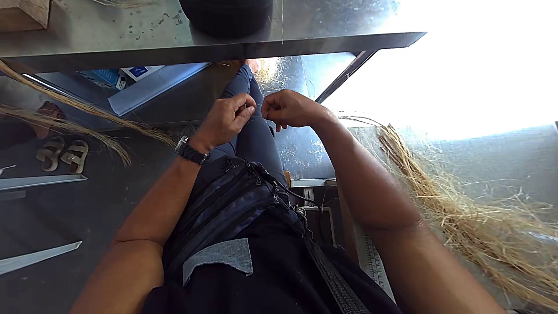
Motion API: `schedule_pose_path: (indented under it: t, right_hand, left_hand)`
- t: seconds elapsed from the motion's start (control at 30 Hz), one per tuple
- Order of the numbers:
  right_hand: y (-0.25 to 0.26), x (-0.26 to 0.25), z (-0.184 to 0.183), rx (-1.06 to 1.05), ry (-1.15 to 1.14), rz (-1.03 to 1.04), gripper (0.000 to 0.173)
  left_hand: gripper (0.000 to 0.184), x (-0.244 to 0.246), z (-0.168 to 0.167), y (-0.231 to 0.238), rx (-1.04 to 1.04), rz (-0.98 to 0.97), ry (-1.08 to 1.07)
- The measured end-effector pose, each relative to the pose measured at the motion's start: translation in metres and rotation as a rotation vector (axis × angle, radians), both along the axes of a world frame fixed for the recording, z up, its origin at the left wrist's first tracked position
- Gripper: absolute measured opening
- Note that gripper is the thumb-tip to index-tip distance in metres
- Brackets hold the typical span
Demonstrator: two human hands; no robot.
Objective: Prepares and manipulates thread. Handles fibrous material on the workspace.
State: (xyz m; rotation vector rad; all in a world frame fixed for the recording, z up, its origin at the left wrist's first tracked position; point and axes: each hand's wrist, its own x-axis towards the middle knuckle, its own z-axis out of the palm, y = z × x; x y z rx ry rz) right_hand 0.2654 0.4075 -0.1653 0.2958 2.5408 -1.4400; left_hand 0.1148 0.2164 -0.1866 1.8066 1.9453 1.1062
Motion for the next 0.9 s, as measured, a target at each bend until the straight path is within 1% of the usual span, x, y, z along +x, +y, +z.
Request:
schedule_pose_path:
  t: [0.07, 0.17, 0.23, 0.27, 0.3, 0.4, 0.43, 0.57, 0.6, 0.67, 0.77, 0.9]
  right_hand:
    - [0.002, 0.000, -0.002, 0.017, -0.005, -0.006, 0.012]
    - [0.002, 0.001, -0.003, 0.039, -0.013, -0.011, 0.011]
    - [0.002, 0.000, -0.004, 0.049, -0.016, -0.013, 0.011]
    - [0.002, 0.000, -0.004, 0.055, -0.016, -0.011, 0.012]
    - [0.001, 0.000, -0.004, 0.062, -0.010, -0.009, 0.012]
    - [-0.001, -0.001, -0.004, 0.060, -0.011, 0.001, 0.012]
    - [-0.002, -0.001, -0.005, 0.055, -0.004, 0.001, 0.012]
    - [-0.001, -0.002, -0.008, 0.037, 0.039, 0.009, 0.016]
    - [-0.001, -0.002, -0.008, 0.039, 0.048, 0.008, 0.015]
    - [-0.002, -0.002, -0.008, 0.075, 0.061, 0.006, 0.014]
    - [-0.003, -0.003, -0.006, 0.117, 0.097, 0.012, 0.014]
    - [-0.009, -0.003, -0.001, 0.080, 0.141, 0.049, 0.014]
  left_hand:
    - [0.030, -0.004, 0.003, -0.002, -0.112, 0.003, 0.071]
    - [0.026, -0.010, -0.001, -0.005, -0.254, -0.039, 0.208]
    - [0.028, -0.012, -0.004, -0.006, -0.284, -0.072, 0.198]
    - [0.027, -0.012, -0.004, -0.007, -0.258, -0.090, 0.142]
    - [0.026, -0.011, -0.003, -0.008, -0.206, -0.104, 0.039]
    - [0.020, -0.002, 0.000, -0.005, -0.040, -0.143, -0.404]
    - [0.018, 0.001, -0.001, -0.002, -0.001, -0.170, -0.518]
    - [0.019, 0.016, -0.008, 0.006, 0.064, -0.294, -0.859]
    - [0.020, 0.018, -0.009, 0.008, 0.060, -0.313, -0.925]
    - [0.022, 0.020, -0.010, 0.010, 0.046, -0.293, -0.966]
    - [0.023, 0.015, -0.015, 0.011, 0.043, -0.147, -0.969]
    - [0.025, 0.008, -0.021, 0.013, 0.048, -0.018, -1.033]
